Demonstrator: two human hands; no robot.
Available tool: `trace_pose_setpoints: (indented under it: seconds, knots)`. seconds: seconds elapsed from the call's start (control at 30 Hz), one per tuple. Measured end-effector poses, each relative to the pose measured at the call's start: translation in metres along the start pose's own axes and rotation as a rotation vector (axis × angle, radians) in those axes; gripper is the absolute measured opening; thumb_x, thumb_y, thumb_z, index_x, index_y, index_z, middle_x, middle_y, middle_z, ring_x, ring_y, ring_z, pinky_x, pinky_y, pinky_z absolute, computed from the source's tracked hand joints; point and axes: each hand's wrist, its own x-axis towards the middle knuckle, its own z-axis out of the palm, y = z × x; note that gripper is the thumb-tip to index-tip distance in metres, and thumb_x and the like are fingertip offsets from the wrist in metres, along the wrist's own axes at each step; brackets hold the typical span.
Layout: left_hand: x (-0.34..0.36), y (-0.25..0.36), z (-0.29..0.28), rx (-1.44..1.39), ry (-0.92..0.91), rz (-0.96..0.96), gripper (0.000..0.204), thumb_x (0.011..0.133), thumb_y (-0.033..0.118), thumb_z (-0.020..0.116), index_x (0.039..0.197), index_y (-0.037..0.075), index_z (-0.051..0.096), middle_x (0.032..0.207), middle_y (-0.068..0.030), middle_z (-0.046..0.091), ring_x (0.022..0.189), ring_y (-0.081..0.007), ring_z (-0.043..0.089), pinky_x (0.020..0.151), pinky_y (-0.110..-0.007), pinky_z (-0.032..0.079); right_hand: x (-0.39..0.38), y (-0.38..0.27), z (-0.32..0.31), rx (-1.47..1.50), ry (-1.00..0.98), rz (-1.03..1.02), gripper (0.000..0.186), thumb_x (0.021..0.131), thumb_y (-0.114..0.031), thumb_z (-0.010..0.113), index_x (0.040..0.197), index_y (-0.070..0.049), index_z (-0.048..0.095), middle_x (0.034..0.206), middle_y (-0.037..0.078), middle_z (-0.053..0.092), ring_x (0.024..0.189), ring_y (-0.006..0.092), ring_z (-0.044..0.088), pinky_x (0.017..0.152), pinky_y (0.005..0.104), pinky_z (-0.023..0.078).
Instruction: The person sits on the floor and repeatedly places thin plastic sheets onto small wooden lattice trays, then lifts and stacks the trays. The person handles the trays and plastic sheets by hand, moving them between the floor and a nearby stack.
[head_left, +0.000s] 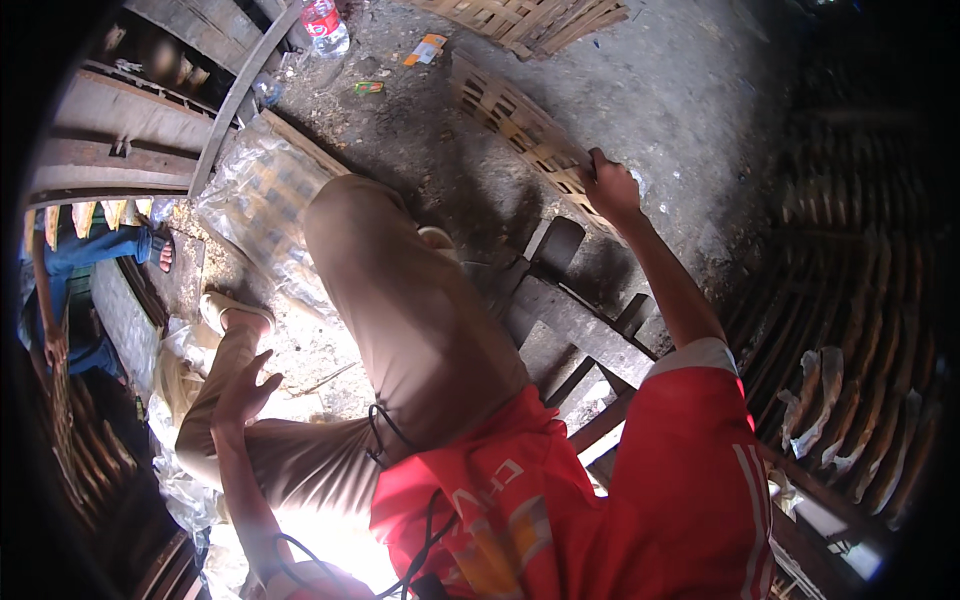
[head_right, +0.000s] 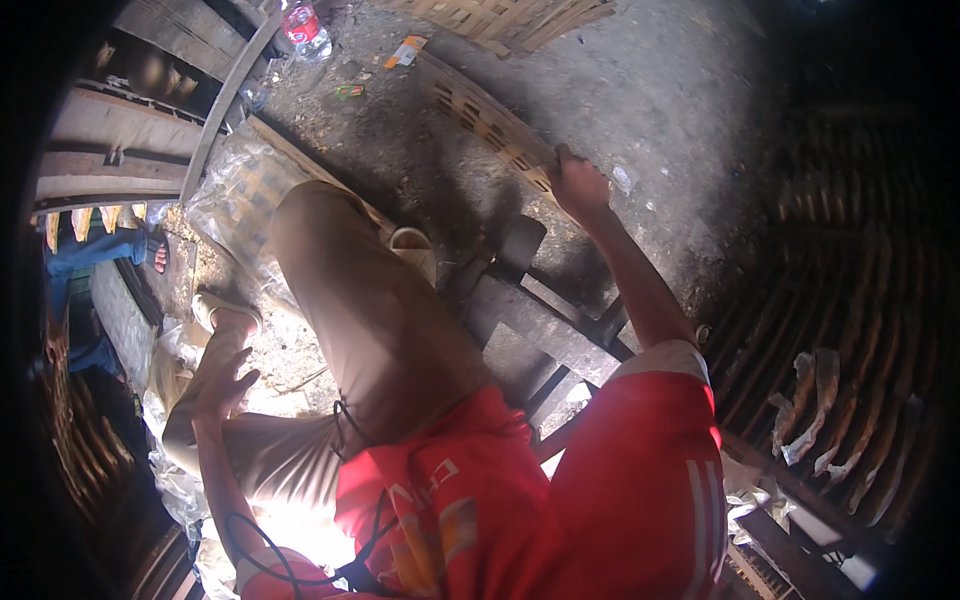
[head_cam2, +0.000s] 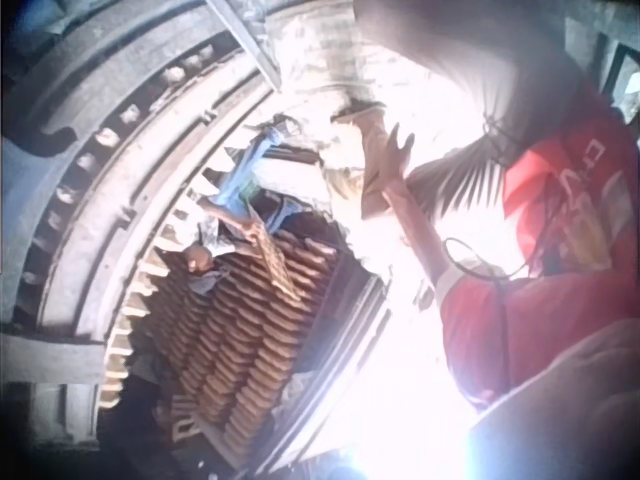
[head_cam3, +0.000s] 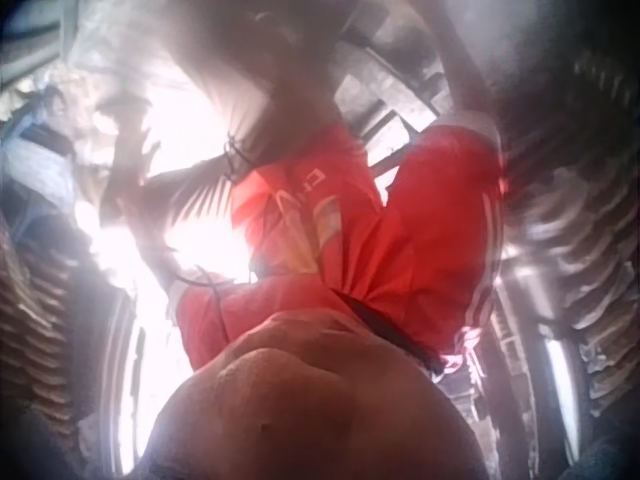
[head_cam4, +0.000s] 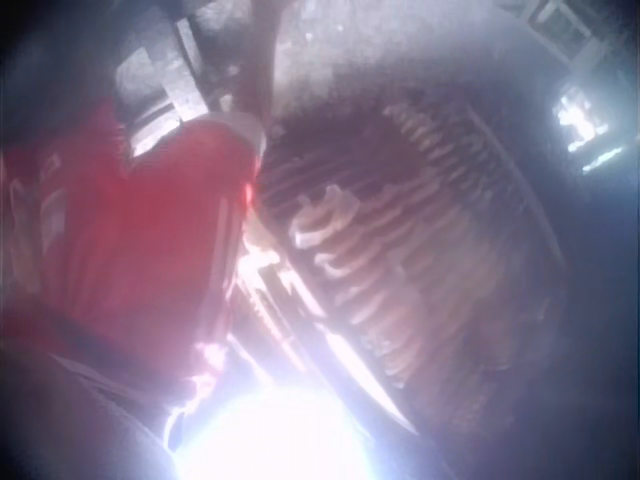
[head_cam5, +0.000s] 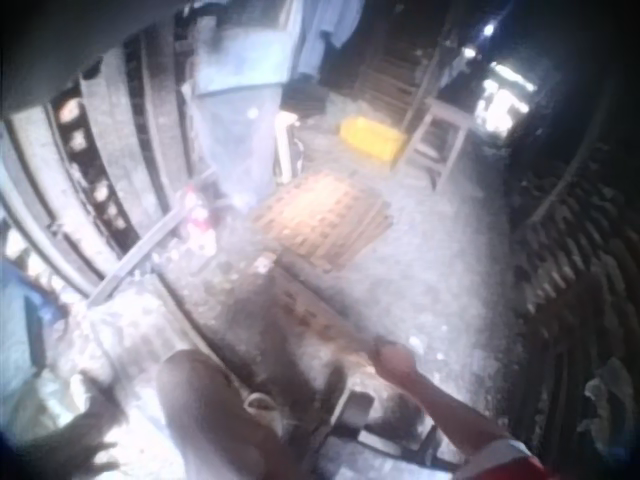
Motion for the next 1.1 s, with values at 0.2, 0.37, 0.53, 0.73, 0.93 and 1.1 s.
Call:
trace_pose_setpoints:
  seconds: [0.2, 0.37, 0.53, 0.73, 0.93, 1.1]
  knots:
    - [0.015, -0.025, 0.007, -0.08, 0.05, 0.063, 0.06, 0.096, 0.035, 0.065, 0.145, 0.004, 0.048, 0.14, -0.0239, 0.056, 0.134, -0.0344, 0.052, 0.109, -0.039, 0.042, 0.028, 0.018, -0.042, 0.071, 0.123, -0.016, 0.035, 0.092, -0.036, 0.067, 0.111, -0.008, 0.063, 0.093, 0.023, 0.072, 0.088, 0.043, 0.071, 0.078, 0.0544, 0.055]
    - [0.016, -0.006, -0.005, -0.038, 0.01, -0.013, 0.058, 0.096, 0.031, 0.066, 0.144, 0.004, 0.049, 0.139, -0.0235, 0.058, 0.134, -0.0328, 0.053, 0.108, -0.04, 0.043, 0.003, 0.02, -0.143, 0.209, 0.158, -0.018, 0.037, 0.09, -0.031, 0.072, 0.111, -0.001, 0.067, 0.092, 0.022, 0.073, 0.089, 0.0342, 0.074, 0.08, 0.0436, 0.056]
    - [0.014, -0.006, -0.007, -0.067, 0.012, -0.002, 0.057, 0.096, 0.031, 0.065, 0.144, 0.005, 0.049, 0.139, -0.0236, 0.058, 0.133, -0.0325, 0.053, 0.108, -0.04, 0.043, 0.001, 0.037, -0.178, 0.055, 0.096, 0.033, 0.042, 0.087, -0.029, 0.075, 0.116, 0.0, 0.067, 0.098, 0.021, 0.075, 0.094, 0.0305, 0.074, 0.086, 0.0406, 0.055]
    - [0.019, -0.01, -0.002, -0.107, 0.025, 0.01, 0.056, 0.097, 0.03, 0.064, 0.145, 0.004, 0.047, 0.14, -0.0232, 0.057, 0.134, -0.0329, 0.053, 0.108, -0.04, 0.043, 0.038, 0.095, -0.056, -0.017, -0.099, 0.115, 0.054, 0.088, -0.042, 0.07, 0.135, -0.02, 0.056, 0.123, 0.017, 0.068, 0.112, 0.0366, 0.067, 0.096, 0.0501, 0.052]
    - [0.014, -0.024, 0.005, -0.135, 0.008, 0.011, 0.056, 0.097, 0.028, 0.065, 0.145, 0.005, 0.047, 0.14, -0.0234, 0.056, 0.134, -0.0336, 0.053, 0.108, -0.04, 0.043, 0.042, 0.08, -0.021, -0.037, -0.026, 0.086, 0.036, 0.094, -0.036, 0.062, 0.123, -0.015, 0.059, 0.113, 0.024, 0.068, 0.109, 0.0467, 0.063, 0.089, 0.0551, 0.051]
    - [0.014, -0.02, 0.008, -0.159, 0.007, -0.03, 0.056, 0.097, 0.028, 0.065, 0.145, 0.005, 0.047, 0.141, -0.0229, 0.056, 0.133, -0.0345, 0.053, 0.108, -0.04, 0.044, 0.043, 0.095, -0.051, 0.0, 0.047, 0.022, 0.033, 0.094, -0.03, 0.062, 0.121, -0.012, 0.06, 0.112, 0.023, 0.069, 0.11, 0.0444, 0.063, 0.089, 0.0529, 0.051]
